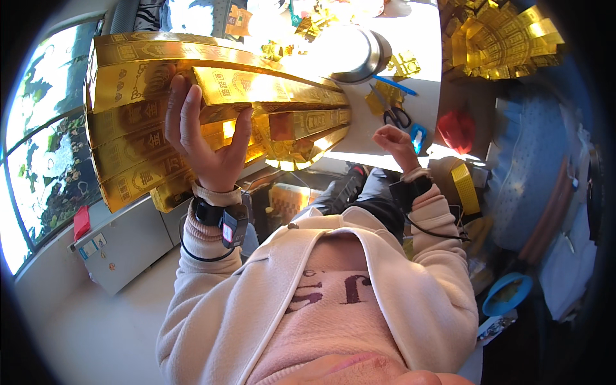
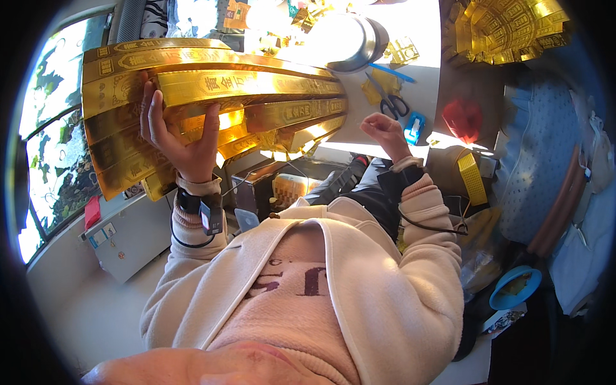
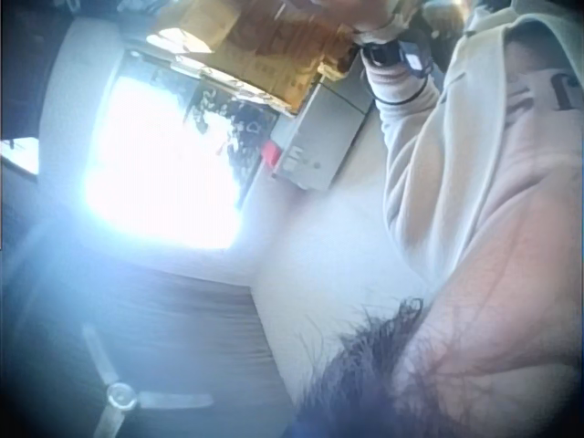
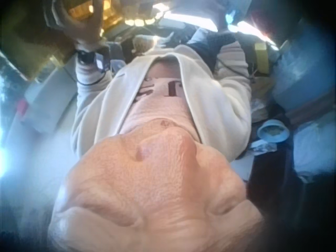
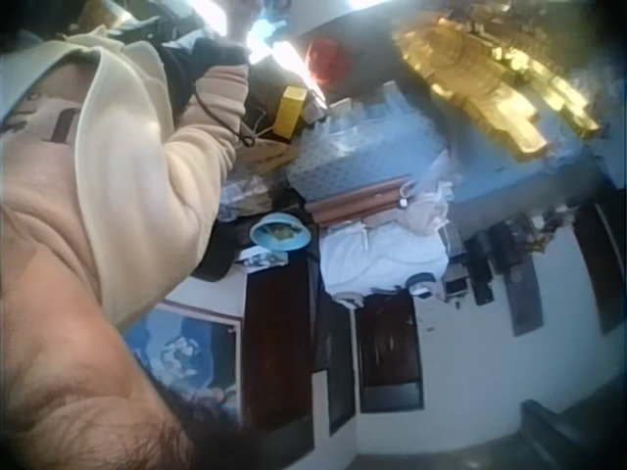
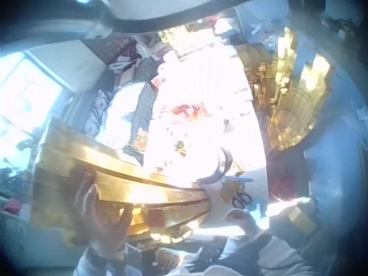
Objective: The person assembles a fan-shaped structure from multiple gold-colored paper bars. They fold and interlock the bars by hand, then use scissors to trim edges and refine the shape. The finished assembly is held up and rotated for inspection.
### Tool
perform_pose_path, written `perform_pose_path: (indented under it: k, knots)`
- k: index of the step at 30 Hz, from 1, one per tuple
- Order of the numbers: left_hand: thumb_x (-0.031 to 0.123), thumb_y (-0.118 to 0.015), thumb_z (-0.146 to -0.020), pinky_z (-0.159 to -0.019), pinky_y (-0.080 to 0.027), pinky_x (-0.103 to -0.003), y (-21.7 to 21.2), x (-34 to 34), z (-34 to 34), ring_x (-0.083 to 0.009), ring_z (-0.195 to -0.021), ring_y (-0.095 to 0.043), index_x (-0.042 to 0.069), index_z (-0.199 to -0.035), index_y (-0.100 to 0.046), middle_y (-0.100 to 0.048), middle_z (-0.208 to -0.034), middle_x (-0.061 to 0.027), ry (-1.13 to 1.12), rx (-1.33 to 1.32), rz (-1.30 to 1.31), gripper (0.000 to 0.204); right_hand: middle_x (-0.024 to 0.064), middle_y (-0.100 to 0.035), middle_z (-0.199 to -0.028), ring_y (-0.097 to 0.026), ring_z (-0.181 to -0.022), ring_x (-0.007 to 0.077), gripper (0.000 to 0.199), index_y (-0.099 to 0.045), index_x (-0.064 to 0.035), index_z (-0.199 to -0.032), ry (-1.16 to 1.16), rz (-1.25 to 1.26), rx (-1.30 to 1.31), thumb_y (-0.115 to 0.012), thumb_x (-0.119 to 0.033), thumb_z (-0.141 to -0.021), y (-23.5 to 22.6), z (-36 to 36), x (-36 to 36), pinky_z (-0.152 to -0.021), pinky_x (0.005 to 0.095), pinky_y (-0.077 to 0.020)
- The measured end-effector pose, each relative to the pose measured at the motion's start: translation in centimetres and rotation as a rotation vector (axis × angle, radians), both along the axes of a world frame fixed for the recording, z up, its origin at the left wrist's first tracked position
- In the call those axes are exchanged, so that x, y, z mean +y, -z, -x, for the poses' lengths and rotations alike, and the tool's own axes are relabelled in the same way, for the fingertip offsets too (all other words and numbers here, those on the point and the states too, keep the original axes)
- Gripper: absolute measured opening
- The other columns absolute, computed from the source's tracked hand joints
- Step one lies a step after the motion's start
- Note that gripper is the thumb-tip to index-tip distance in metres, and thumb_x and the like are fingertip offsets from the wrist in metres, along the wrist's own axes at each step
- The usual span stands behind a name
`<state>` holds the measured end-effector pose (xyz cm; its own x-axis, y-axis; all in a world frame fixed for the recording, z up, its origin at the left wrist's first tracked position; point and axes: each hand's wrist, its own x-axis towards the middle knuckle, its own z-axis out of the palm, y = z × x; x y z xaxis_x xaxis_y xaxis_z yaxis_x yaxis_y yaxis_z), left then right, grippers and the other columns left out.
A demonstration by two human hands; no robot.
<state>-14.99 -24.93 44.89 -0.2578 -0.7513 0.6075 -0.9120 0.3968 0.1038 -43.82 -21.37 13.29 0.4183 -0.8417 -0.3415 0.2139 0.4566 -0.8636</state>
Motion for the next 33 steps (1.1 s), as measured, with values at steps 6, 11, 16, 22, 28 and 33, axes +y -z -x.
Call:
perform_pose_path:
  k: [6,11,16,22,28,33]
  knots:
    - [0.011,-0.083,-0.083,-0.113,-0.041,-0.045,-0.2,0.1,-0.1,-0.0366,-0.141,-0.044,0.008,-0.148,-0.045,-0.042,-0.154,-0.0187,0.009,0.009,-0.003,0.076,-0.0048,-0.061,-0.081,-0.052,-0.076,0.0027,0.007,-0.069,-0.0051,-0.097,-0.211,0.471,-0.063,-0.071,-0.012,-0.096,-15.1,-5.1,-12.5,-0.068,0.0211,-0.0430]
    - [0.010,-0.084,-0.083,-0.109,-0.045,-0.046,-0.4,0.1,0.0,-0.0412,-0.138,-0.048,0.007,-0.147,-0.047,-0.044,-0.153,-0.0234,0.019,0.038,-0.015,0.074,-0.0039,-0.062,-0.082,-0.055,-0.077,0.0037,0.007,-0.070,-0.0065,-0.098,-0.429,0.535,-0.150,-0.071,-0.013,-0.097,-18.8,-9.0,-15.8,-0.070,0.0218,-0.0454]
    - [0.008,-0.084,-0.082,-0.105,-0.050,-0.043,-0.6,0.5,0.6,-0.0405,-0.136,-0.050,0.006,-0.147,-0.048,-0.044,-0.152,-0.0243,-0.027,0.038,-0.030,0.074,-0.0030,-0.062,-0.080,-0.056,-0.078,0.0050,0.008,-0.070,-0.0057,-0.097,-0.472,0.562,-0.145,-0.073,-0.013,-0.095,-18.9,-11.0,-16.5,-0.071,0.0226,-0.0476]
    - [0.006,-0.084,-0.082,-0.106,-0.049,-0.043,-0.5,0.5,0.7,-0.0395,-0.136,-0.051,0.006,-0.146,-0.049,-0.043,-0.152,-0.0243,-0.036,0.051,-0.019,0.073,0.0002,-0.064,-0.076,-0.057,-0.072,0.0072,0.012,-0.069,-0.0045,-0.094,-0.502,0.653,-0.009,-0.074,-0.015,-0.094,-19.3,-11.3,-17.0,-0.067,0.0248,-0.0486]
    - [0.007,-0.085,-0.081,-0.108,-0.047,-0.044,-0.1,0.3,0.5,-0.0405,-0.136,-0.050,0.007,-0.145,-0.049,-0.044,-0.151,-0.0242,-0.025,0.062,0.016,0.074,0.0041,-0.063,-0.072,-0.057,-0.065,0.0121,0.023,-0.069,-0.0050,-0.093,-0.508,0.749,0.149,-0.074,-0.027,-0.092,-20.2,-10.9,-17.4,-0.061,0.0283,-0.0469]
    - [0.008,-0.086,-0.080,-0.107,-0.048,-0.044,0.0,0.4,0.3,-0.0401,-0.136,-0.050,0.008,-0.146,-0.048,-0.045,-0.150,-0.0235,-0.011,0.044,0.027,0.076,0.0037,-0.057,-0.069,-0.054,-0.064,0.0118,0.027,-0.064,-0.0052,-0.091,-0.454,0.773,0.113,-0.075,-0.030,-0.092,-18.9,-11.1,-17.1,-0.059,0.0294,-0.0444]
